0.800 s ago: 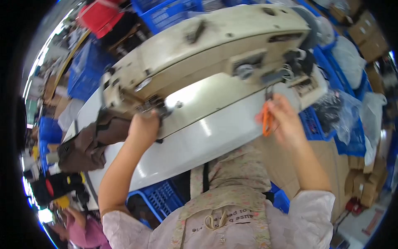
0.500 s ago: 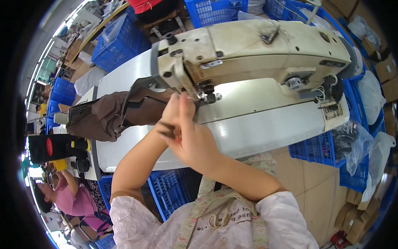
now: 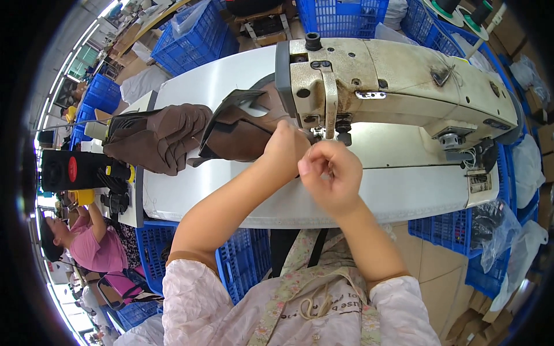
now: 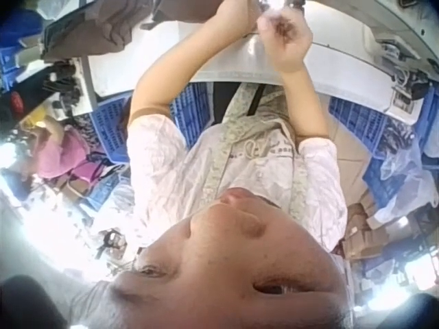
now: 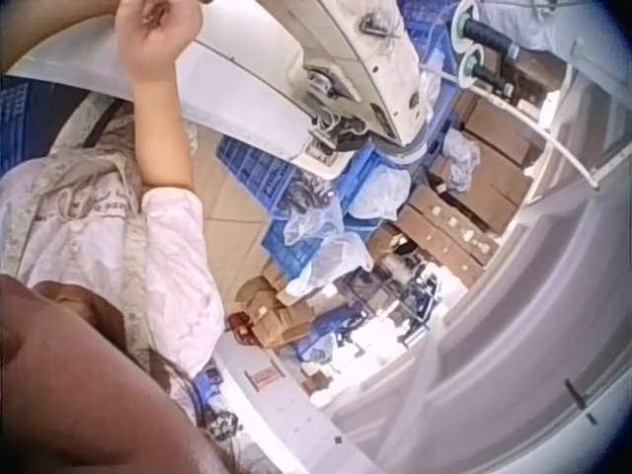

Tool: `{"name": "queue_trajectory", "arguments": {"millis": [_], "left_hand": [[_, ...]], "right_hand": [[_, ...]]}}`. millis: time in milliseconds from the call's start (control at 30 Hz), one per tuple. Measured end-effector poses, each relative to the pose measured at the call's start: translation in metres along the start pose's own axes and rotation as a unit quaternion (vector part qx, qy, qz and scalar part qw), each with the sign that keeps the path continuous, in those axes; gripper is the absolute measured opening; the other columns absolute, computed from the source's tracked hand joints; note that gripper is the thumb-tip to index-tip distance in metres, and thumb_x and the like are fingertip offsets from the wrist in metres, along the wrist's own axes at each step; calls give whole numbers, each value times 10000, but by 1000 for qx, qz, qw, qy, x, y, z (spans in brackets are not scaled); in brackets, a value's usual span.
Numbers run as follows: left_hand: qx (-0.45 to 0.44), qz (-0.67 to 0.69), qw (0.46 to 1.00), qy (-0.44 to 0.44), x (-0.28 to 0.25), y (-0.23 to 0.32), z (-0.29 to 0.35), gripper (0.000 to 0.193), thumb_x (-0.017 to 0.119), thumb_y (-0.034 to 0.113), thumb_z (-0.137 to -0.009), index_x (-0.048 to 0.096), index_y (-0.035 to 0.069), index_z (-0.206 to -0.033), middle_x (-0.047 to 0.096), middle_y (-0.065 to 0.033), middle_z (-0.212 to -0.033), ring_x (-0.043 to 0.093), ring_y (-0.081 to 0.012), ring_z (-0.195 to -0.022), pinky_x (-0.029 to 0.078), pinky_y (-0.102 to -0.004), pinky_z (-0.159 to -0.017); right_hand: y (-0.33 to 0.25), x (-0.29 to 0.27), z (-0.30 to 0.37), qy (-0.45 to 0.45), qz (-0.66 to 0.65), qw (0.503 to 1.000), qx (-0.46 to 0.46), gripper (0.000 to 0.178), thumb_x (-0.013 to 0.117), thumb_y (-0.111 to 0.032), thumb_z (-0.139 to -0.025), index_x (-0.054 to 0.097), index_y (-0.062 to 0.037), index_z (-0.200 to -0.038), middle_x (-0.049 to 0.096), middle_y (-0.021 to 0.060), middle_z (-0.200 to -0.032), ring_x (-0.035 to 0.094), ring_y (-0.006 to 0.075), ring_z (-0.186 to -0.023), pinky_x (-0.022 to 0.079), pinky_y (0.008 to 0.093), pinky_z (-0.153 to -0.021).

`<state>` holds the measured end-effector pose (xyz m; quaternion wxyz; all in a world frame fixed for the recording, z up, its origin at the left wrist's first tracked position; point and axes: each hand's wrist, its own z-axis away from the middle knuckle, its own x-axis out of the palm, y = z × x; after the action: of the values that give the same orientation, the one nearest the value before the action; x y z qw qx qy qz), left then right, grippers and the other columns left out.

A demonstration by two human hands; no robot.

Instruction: Operating a sewing machine to stitch leather shoe components together.

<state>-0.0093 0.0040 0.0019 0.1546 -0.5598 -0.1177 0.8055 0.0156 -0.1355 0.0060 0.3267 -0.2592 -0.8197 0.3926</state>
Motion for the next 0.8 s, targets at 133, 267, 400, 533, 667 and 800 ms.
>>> {"name": "queue_trajectory", "arguments": {"millis": [133,267,400,533,667,800], "left_hand": [[-31,1,999,-10,0,-4,17,141,660,243,-837,758,189,-924,709,-11,-950,670,-188,-926,409,-365,-783],[-105,58,987,-107,12,-25,43,354,725,275,-764,713,93,-1067,701,-73,-948,668,-228,-959,432,-353,-791],[-127,13,992,15,48,-13,75,655,762,279,-678,628,-17,-1247,690,-202,-1128,644,-283,-1064,441,-369,-833],[-133,-5,986,100,56,-12,82,757,772,273,-633,598,-39,-1300,637,-267,-1271,622,-305,-1121,439,-370,-860],[-133,-20,982,132,61,-11,88,753,769,264,-640,592,-46,-1303,640,-265,-1263,616,-313,-1138,442,-378,-869],[-121,-28,983,133,58,-12,89,728,746,252,-679,577,-65,-1312,634,-277,-1266,615,-326,-1153,450,-393,-865]], "right_hand": [[-11,-24,-3,-101,280,952,-72,364,812,-218,-827,634,-34,-1085,695,79,-905,554,112,-562,473,232,-529],[-21,-32,26,-168,199,959,114,556,729,-437,-879,537,-60,-1239,705,93,-914,644,203,-653,514,334,-569],[-3,-13,22,-219,414,863,191,370,644,-247,-944,525,-40,-1228,661,135,-901,681,340,-764,536,408,-662],[35,-6,18,-230,566,789,56,397,620,-140,-910,527,-7,-1272,649,138,-947,677,333,-758,549,417,-678],[49,1,11,-262,630,729,62,489,598,-68,-850,528,27,-1325,632,126,-934,675,289,-724,549,406,-626],[57,9,8,-253,641,724,28,406,611,-118,-893,598,8,-1279,587,106,-817,640,287,-689,522,409,-592]]}}
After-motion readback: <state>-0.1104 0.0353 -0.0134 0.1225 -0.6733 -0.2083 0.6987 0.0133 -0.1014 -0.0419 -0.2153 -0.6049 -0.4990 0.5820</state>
